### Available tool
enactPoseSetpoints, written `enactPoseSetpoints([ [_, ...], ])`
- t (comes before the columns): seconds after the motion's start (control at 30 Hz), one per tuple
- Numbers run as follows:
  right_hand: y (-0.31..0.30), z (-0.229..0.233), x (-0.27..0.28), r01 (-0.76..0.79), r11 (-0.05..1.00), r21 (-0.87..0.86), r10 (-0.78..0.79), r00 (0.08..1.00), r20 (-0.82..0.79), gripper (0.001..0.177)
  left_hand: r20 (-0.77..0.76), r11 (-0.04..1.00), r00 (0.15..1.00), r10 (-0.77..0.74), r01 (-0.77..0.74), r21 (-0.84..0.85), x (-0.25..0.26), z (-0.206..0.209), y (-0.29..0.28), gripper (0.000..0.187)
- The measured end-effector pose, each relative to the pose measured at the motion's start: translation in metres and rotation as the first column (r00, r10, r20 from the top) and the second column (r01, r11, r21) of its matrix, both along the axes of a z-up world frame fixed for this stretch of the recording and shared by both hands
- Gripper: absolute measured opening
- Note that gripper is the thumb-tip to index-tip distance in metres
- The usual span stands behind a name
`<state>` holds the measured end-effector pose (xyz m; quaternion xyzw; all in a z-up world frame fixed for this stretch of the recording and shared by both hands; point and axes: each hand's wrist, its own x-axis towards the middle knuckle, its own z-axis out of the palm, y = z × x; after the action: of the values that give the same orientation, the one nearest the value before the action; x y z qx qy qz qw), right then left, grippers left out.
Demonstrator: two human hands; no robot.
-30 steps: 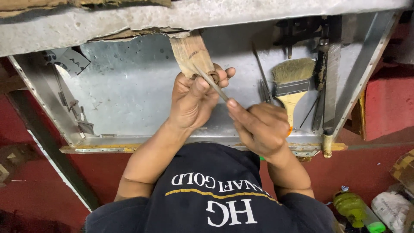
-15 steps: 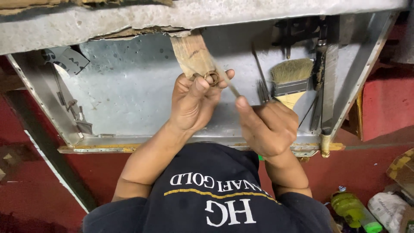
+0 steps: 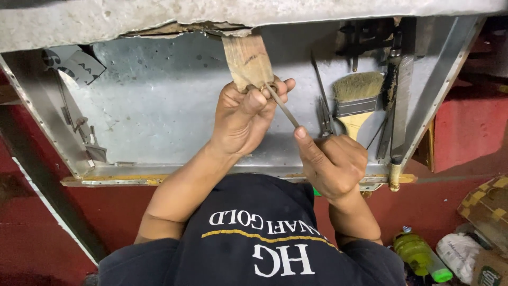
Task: Filing a metal ring on a wooden bench pin to smooth and shape it, followed by brushing away debris.
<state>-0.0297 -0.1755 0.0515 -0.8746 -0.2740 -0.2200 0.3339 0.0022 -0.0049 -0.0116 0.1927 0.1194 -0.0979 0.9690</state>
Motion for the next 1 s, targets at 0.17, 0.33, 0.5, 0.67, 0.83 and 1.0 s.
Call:
enactPoseSetpoints([
  [0.17, 0.013, 0.002, 0.017, 0.021, 1.000, -0.018, -0.019, 0.997, 0.072, 0.026, 0.003, 1.000, 1.000, 0.006, -0.006, 0.024, -0.001, 0.001, 0.002, 0.006],
  [0.33, 0.014, 0.002, 0.018, 0.073, 0.997, -0.021, -0.069, 0.987, 0.143, 0.028, 0.018, 1.000, 1.000, 0.006, -0.006, 0.019, -0.002, 0.008, 0.000, 0.006],
  [0.5, 0.010, -0.002, -0.004, 0.050, 0.999, -0.003, -0.050, 0.998, 0.037, 0.033, -0.004, 1.000, 1.000, -0.004, 0.004, 0.028, 0.000, 0.011, 0.001, 0.007],
  [0.67, 0.015, 0.000, 0.010, 0.057, 0.997, -0.047, -0.054, 0.996, 0.070, 0.027, 0.003, 1.000, 1.000, -0.004, 0.004, 0.030, 0.001, 0.006, 0.003, 0.008],
  [0.83, 0.022, 0.005, 0.024, 0.082, 0.995, -0.050, -0.077, 0.991, 0.107, 0.024, 0.004, 0.999, 1.000, 0.013, -0.014, 0.046, 0.000, 0.019, 0.003, 0.006],
  [1.0, 0.018, 0.000, 0.003, 0.048, 0.999, -0.009, -0.048, 0.998, 0.052, 0.020, 0.010, 0.998, 1.000, 0.013, -0.013, 0.064, 0.000, 0.028, 0.005, 0.008],
])
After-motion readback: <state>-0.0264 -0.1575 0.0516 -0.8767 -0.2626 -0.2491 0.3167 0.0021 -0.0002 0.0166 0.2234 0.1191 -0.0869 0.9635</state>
